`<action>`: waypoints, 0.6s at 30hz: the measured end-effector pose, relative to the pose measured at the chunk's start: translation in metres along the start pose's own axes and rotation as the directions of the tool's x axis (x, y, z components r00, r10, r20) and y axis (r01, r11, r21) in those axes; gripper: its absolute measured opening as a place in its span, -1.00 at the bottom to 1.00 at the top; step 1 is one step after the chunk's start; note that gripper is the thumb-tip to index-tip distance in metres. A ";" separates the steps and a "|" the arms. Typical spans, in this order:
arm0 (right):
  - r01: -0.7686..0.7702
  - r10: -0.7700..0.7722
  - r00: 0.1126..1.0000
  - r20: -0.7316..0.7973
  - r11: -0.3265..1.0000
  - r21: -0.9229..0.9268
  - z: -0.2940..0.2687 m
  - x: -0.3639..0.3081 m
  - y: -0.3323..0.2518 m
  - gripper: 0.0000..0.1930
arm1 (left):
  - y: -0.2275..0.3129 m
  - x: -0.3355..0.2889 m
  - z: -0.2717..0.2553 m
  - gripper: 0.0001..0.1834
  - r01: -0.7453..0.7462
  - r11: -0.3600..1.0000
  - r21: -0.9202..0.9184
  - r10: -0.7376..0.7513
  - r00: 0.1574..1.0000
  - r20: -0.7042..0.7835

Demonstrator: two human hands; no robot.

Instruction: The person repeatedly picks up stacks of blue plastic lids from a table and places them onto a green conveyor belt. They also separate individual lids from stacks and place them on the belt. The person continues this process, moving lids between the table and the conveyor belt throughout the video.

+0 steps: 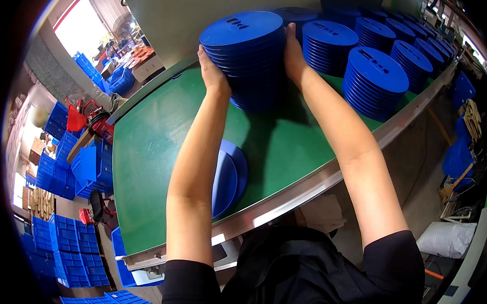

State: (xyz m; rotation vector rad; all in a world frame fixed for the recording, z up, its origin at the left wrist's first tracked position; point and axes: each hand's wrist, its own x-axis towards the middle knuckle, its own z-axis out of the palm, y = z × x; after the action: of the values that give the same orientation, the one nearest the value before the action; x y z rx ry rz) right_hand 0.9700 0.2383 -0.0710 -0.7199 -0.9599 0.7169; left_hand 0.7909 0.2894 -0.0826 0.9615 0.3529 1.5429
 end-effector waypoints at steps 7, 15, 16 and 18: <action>-0.011 0.013 1.000 0.013 0.986 -0.164 0.003 -0.004 -0.018 -0.19 | 0.027 -0.018 0.026 -0.31 -0.014 0.994 0.105 0.017 1.000 -0.026; 0.159 -0.156 0.987 0.033 0.957 -0.244 0.003 -0.001 -0.015 -0.21 | 0.014 -0.005 0.019 -0.31 -0.082 0.992 0.099 0.086 0.996 -0.037; 0.159 -0.156 0.987 0.034 0.960 -0.232 0.004 -0.004 -0.018 -0.22 | 0.013 -0.005 0.019 -0.32 -0.086 0.992 0.087 0.089 0.996 -0.027; 0.170 -0.170 0.985 0.019 0.962 -0.214 0.002 0.001 -0.014 -0.23 | 0.013 -0.003 0.020 -0.33 -0.096 0.993 0.062 0.096 0.995 -0.005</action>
State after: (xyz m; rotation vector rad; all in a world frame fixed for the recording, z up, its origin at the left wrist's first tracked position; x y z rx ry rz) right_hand 0.9716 0.2318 -0.0586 -0.8145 -1.0963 0.4661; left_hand 0.7967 0.2774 -0.0620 1.0328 0.3660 1.6318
